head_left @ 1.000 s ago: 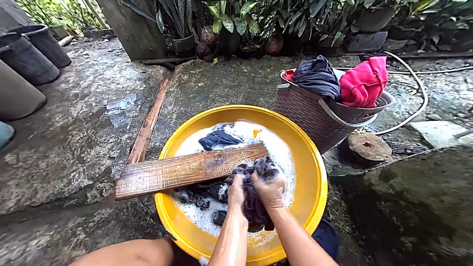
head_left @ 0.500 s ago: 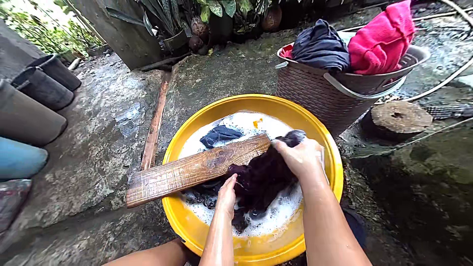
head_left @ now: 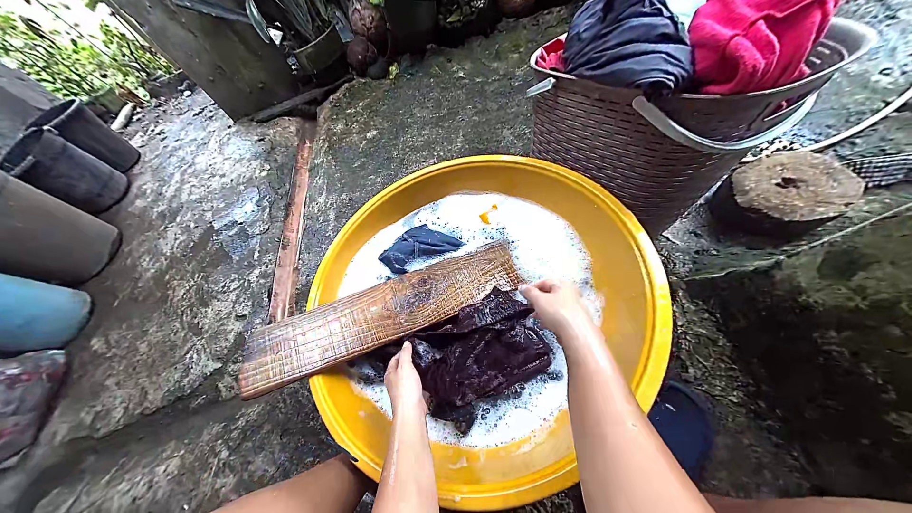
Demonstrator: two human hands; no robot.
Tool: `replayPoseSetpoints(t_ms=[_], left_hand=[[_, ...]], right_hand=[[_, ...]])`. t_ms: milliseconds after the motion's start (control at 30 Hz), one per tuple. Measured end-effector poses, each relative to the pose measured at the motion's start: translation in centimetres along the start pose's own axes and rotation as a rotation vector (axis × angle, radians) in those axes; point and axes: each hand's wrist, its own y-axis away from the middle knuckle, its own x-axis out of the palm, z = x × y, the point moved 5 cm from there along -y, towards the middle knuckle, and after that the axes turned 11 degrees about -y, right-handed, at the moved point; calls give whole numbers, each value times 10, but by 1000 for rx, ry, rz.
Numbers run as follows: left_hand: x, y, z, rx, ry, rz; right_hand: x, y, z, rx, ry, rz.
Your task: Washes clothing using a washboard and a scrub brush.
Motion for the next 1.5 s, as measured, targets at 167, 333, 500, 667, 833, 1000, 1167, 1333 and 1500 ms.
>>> replayPoseSetpoints(t_ms=[167,333,500,667,833,1000,1167,1333,1500], left_hand=[[9,5,-19,251,-483,-22],[17,0,-10,102,-314,86],[11,21,-53,-64,490,316],[-10,43,-99,99,908,464],[-20,42,-107,281,1068,652],[-18,-12,-39,112,-12,142],[-8,11,-44,417,-439,-82],[53,48,-51,744,-469,186],[106,40,-49,758,-965,469]], right_hand=[[64,16,-68,254,274,64],[86,13,-93,315,392,178],[59,1,-95,341,-507,14],[13,7,-51,64,-1332,-77],[7,7,-43,-209,-1586,223],[-11,-12,-83,232,-652,-258],[-9,-12,-90,277,-249,-303],[24,-11,-107,460,-305,-109],[32,-3,-55,199,-310,141]])
